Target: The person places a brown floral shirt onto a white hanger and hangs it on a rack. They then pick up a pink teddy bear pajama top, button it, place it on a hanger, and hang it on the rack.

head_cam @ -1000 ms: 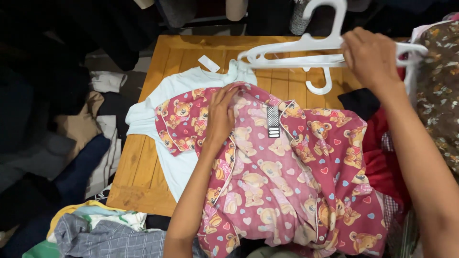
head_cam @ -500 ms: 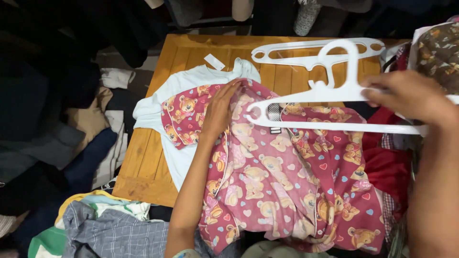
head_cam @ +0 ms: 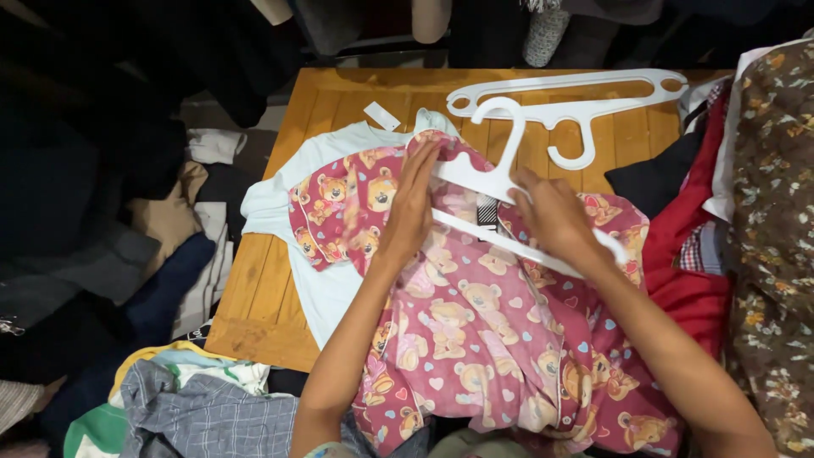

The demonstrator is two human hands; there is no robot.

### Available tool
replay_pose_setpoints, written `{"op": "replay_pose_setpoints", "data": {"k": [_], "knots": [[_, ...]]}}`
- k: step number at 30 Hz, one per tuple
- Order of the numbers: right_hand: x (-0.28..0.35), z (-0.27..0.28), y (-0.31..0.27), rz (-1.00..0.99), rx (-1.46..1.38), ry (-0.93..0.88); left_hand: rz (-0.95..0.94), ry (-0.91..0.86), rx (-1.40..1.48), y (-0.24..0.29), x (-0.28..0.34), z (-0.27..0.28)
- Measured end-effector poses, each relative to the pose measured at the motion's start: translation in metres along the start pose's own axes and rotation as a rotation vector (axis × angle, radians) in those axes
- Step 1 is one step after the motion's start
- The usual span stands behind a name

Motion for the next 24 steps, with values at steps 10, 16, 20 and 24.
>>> {"op": "replay_pose_setpoints", "data": {"k": [10,16,20,24], "knots": [[-0.038,-0.047,0.019,0.204,-0.325,0.138,0.035,-0.230,-0.034,0.015,0.008,-0.035],[-0.050,-0.042,0.037,0.239,-0.593,-0.111,-0.134,-0.319,-0.148,-0.002,0.008,-0.020],[-0.038,-0.032,0.028,0.194,-0.890,-0.235,-0.136,-0.487,-0.092,0.004,0.007,-0.016],[-0.025,-0.016,0.012,-0.042,-1.304,-0.432,-0.092,-0.486,-0.005,-0.001,0.005,-0.017]]}}
Point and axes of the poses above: each hand's wrist, its own x-axis away from the middle knuckle, its own z-axis out of the back of the hand, y = z × x, the point moved 6 cm from there along -x, towards the middle knuckle, and after that the axes turned 6 degrees about x, right-handed, at the moved point
